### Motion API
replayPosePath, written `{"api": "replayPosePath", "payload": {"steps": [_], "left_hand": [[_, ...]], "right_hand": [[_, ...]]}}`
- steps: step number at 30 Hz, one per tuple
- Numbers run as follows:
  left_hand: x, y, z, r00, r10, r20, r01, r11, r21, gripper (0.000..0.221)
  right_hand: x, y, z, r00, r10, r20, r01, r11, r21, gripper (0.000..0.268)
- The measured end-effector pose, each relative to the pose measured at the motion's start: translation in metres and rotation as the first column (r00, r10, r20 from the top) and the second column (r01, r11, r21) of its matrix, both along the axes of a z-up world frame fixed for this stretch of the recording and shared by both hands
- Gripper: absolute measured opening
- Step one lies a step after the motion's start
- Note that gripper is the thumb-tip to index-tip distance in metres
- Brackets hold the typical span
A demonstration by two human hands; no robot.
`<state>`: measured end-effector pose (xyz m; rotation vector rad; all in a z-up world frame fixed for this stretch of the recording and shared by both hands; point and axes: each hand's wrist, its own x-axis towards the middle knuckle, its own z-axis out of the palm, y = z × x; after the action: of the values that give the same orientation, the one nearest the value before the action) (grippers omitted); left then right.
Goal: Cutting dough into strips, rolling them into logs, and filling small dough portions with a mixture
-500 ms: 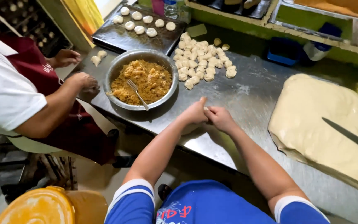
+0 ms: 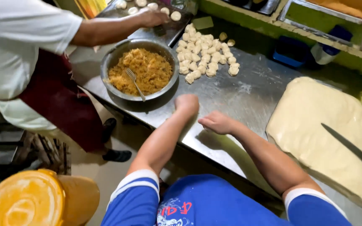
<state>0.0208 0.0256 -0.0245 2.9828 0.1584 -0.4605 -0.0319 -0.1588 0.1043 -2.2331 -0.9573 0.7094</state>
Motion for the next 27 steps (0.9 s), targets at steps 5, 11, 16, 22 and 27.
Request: {"api": "replayPosePath", "payload": {"steps": [5,11,16,22,27], "left_hand": [[-0.078,-0.025,0.152,0.992,0.099,-0.073,-0.115,0.958,-0.262,0.089],[-0.091,-0.018,0.133,0.988,0.147,0.039,-0.097,0.803,-0.587,0.096],[-0.067,-0.047,0.059,0.972,0.232,-0.039,-0.235,0.939,-0.252,0.032],[-0.025,-0.053,0.07,0.987,0.145,0.07,-0.136,0.983,-0.12,0.031],[-0.049,-0.008,0.146,0.993,0.114,-0.039,-0.12,0.967,-0.224,0.062]], "right_hand": [[0.052,-0.02,-0.011,0.919,0.04,0.391,0.066,0.965,-0.254,0.072],[0.029,0.002,-0.064,0.987,-0.151,0.062,0.114,0.907,0.405,0.027],[0.051,0.006,-0.082,0.958,-0.28,-0.06,0.286,0.94,0.187,0.036],[0.052,-0.004,0.004,0.996,0.007,0.093,0.005,0.991,-0.133,0.073],[0.057,-0.006,0.003,0.978,0.108,0.176,-0.101,0.994,-0.047,0.026]]}}
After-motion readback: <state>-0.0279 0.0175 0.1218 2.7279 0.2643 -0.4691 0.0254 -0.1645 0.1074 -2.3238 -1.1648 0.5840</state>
